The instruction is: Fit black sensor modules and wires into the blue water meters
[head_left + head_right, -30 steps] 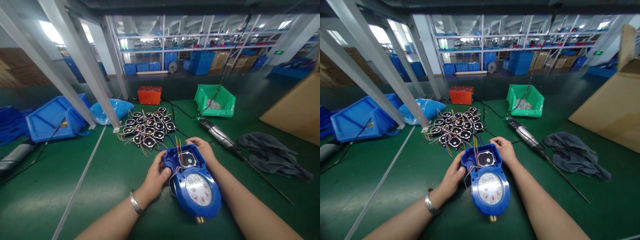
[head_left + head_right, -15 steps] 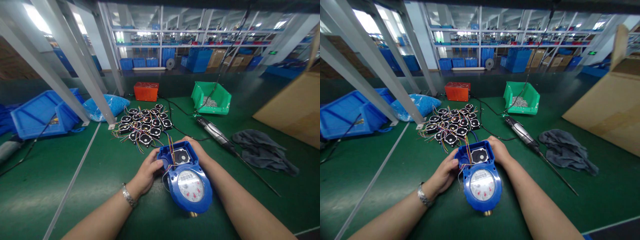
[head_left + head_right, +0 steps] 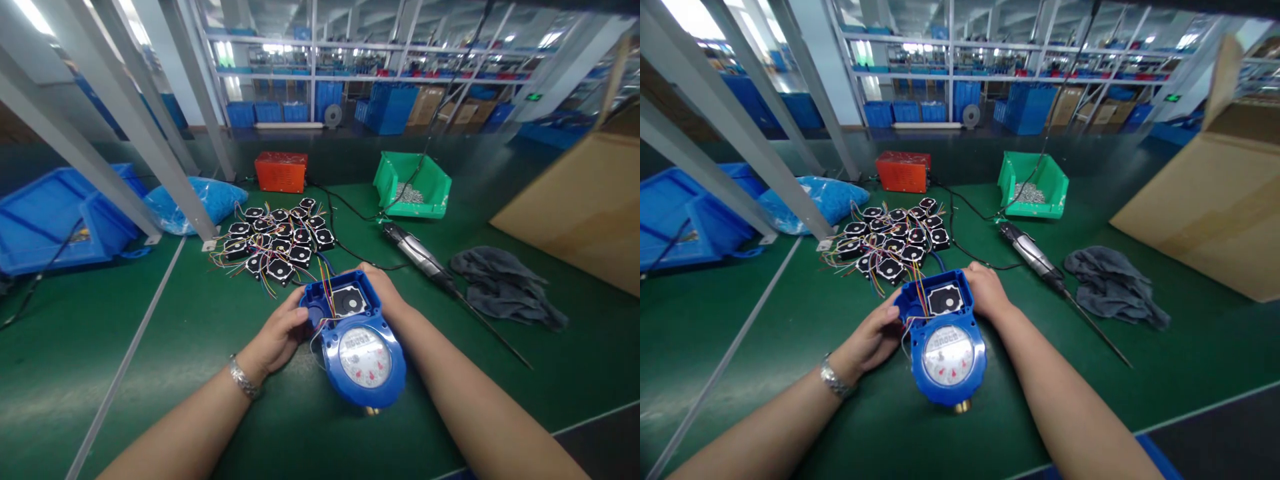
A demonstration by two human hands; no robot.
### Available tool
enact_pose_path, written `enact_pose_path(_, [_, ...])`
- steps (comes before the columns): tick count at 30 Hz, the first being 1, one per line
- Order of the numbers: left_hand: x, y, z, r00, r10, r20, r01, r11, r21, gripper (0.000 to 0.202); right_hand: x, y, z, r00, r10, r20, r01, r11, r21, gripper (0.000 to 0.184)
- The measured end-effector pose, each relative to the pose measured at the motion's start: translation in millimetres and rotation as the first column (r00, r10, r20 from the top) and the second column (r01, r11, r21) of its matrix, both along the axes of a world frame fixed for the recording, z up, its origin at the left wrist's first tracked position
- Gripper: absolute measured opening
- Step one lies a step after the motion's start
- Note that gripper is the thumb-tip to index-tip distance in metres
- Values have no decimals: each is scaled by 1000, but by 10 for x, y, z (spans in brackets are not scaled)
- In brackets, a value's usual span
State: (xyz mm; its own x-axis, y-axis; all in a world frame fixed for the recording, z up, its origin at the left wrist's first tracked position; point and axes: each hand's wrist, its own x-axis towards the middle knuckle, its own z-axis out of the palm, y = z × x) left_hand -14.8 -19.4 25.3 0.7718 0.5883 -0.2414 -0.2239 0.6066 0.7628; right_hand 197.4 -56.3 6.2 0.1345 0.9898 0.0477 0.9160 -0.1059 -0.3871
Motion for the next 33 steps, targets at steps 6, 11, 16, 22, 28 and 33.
enact_pose_path(6, [12, -19, -1, 1000, 22, 20, -21, 1000, -18, 46, -23, 23, 4, 1000, -18, 22, 20, 998, -59, 21])
enact_pose_path(11, [28, -13, 10, 994, 106, 5, -106, 992, -66, 41, -45, 22, 41, 998, -48, 47, 52, 995, -87, 20])
enact_pose_path(16, [41, 29, 48, 972, 214, -98, -226, 964, -142, 41, -9, 21, 50, 982, -170, 81, 177, 980, -93, 23])
enact_pose_path(22, [27, 49, 36, 968, 233, -97, -246, 954, -172, 40, 27, 29, 41, 955, -278, 98, 286, 955, -78, 23])
enact_pose_path(28, [12, 72, 48, 979, 198, -54, -204, 967, -152, 37, 24, 36, -20, 974, -216, 76, 220, 974, -54, 27])
enact_pose_path(33, [-7, 102, 48, 970, 225, -90, -240, 943, -230, 25, 53, 47, -53, 972, -225, 60, 228, 972, -53, 23])
